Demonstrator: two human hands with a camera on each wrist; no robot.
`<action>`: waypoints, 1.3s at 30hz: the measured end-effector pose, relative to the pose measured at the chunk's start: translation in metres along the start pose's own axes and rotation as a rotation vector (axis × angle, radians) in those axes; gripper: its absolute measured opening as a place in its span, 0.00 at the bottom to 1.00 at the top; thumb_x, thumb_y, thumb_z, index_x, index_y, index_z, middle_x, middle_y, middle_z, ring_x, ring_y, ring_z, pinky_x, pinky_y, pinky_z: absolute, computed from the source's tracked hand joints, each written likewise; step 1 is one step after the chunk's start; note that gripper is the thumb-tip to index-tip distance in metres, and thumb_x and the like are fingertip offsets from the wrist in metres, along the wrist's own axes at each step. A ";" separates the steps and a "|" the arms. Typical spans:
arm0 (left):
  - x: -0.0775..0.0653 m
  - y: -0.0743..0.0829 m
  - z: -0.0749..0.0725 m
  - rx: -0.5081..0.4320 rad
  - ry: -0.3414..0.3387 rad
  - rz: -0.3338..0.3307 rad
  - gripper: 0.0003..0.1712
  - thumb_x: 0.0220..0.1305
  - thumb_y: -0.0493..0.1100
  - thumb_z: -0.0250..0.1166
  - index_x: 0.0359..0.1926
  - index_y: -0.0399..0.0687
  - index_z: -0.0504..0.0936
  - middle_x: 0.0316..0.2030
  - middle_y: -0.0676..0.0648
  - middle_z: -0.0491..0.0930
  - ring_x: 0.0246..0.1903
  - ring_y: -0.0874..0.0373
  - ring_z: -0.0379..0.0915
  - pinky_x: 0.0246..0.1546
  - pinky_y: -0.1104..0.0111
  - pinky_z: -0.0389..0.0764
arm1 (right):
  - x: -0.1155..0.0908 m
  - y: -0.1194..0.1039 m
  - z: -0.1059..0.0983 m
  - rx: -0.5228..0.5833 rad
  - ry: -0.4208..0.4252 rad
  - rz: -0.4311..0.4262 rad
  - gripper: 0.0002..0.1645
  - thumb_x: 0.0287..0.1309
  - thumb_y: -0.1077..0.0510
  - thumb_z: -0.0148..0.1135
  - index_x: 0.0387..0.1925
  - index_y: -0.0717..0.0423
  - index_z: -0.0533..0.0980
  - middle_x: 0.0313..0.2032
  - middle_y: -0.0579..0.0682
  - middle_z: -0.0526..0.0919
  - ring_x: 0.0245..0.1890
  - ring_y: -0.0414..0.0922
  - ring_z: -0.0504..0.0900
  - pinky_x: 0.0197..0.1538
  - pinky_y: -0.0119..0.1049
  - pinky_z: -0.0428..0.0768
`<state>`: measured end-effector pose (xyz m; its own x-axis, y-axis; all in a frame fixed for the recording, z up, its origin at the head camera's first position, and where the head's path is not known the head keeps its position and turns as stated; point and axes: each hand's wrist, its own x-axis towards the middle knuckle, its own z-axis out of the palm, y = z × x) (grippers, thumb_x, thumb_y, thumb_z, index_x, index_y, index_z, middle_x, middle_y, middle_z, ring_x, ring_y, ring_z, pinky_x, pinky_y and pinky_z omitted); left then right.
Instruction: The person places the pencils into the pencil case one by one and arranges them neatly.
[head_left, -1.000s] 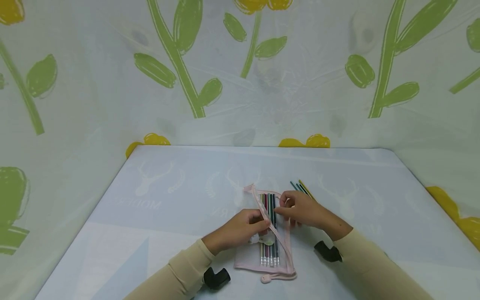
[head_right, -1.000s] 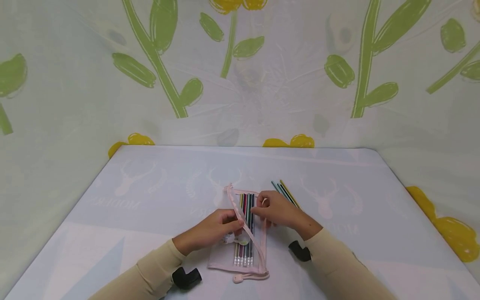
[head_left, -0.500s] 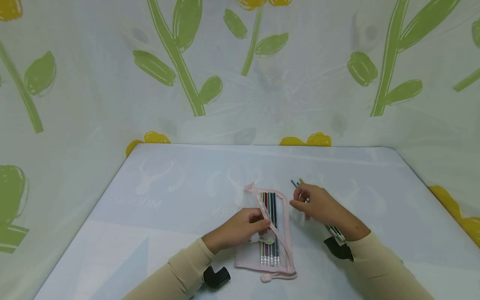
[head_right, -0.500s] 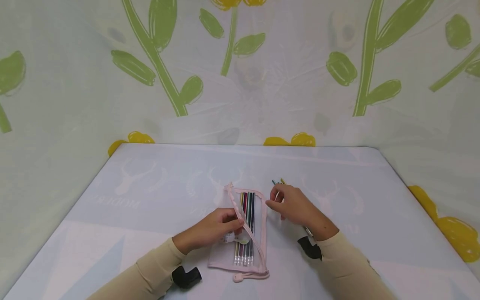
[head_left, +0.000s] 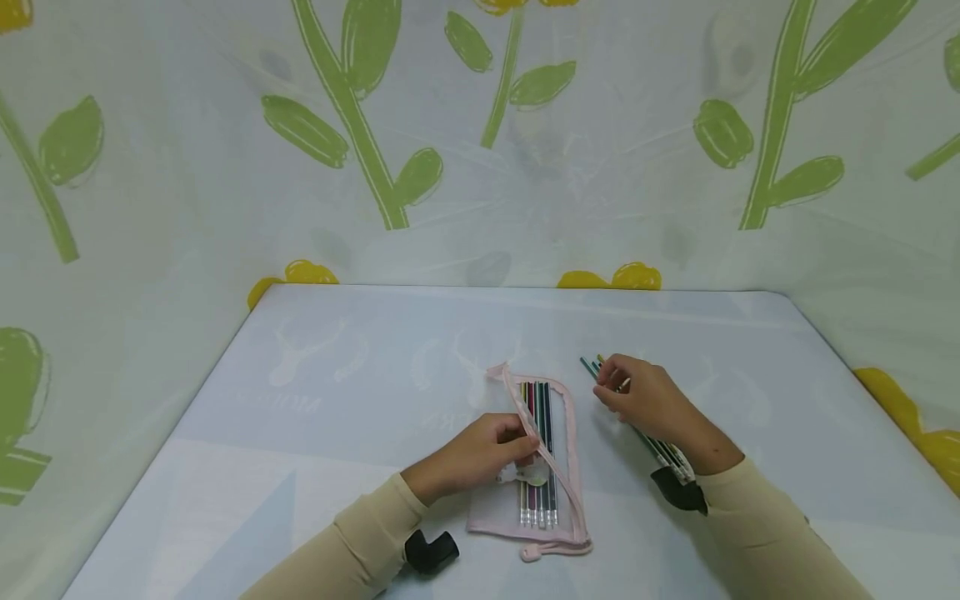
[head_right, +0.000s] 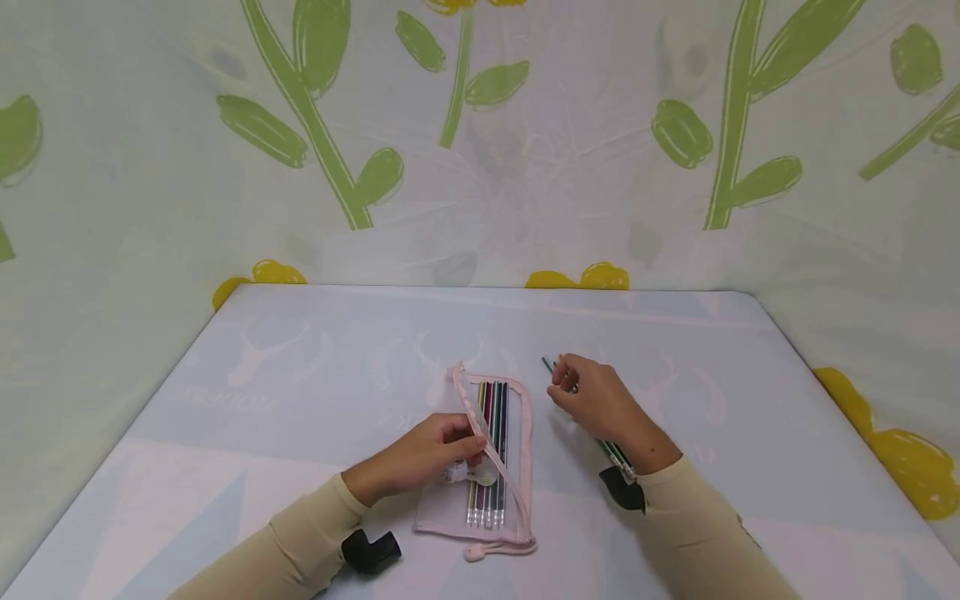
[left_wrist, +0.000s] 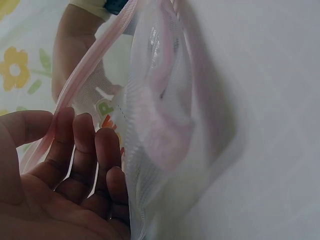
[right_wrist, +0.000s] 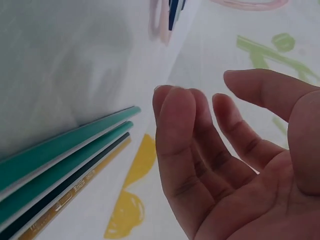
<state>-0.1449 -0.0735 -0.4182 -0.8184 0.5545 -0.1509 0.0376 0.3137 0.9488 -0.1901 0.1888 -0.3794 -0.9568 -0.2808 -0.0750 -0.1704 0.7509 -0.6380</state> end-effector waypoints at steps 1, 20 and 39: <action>0.000 0.000 0.000 0.001 0.001 0.000 0.14 0.75 0.47 0.56 0.47 0.43 0.82 0.37 0.48 0.83 0.38 0.62 0.77 0.44 0.69 0.78 | 0.001 0.001 0.000 -0.017 0.003 0.003 0.07 0.67 0.57 0.61 0.41 0.56 0.75 0.39 0.55 0.83 0.33 0.46 0.80 0.32 0.36 0.81; 0.001 -0.002 0.000 0.002 -0.004 0.008 0.14 0.75 0.47 0.56 0.46 0.42 0.82 0.36 0.48 0.83 0.38 0.63 0.77 0.44 0.70 0.78 | 0.008 0.014 -0.002 -0.116 0.004 0.034 0.09 0.65 0.60 0.61 0.44 0.60 0.76 0.38 0.59 0.84 0.30 0.44 0.80 0.30 0.36 0.79; 0.001 0.000 -0.001 0.012 -0.011 0.010 0.14 0.75 0.48 0.56 0.46 0.43 0.82 0.36 0.49 0.82 0.38 0.62 0.76 0.43 0.71 0.78 | 0.011 0.020 0.004 -0.117 -0.046 0.082 0.13 0.61 0.66 0.64 0.47 0.64 0.76 0.35 0.56 0.83 0.24 0.42 0.78 0.25 0.34 0.79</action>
<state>-0.1459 -0.0736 -0.4186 -0.8117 0.5660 -0.1442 0.0528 0.3170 0.9469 -0.2024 0.1980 -0.3963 -0.9573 -0.2405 -0.1602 -0.1206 0.8364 -0.5346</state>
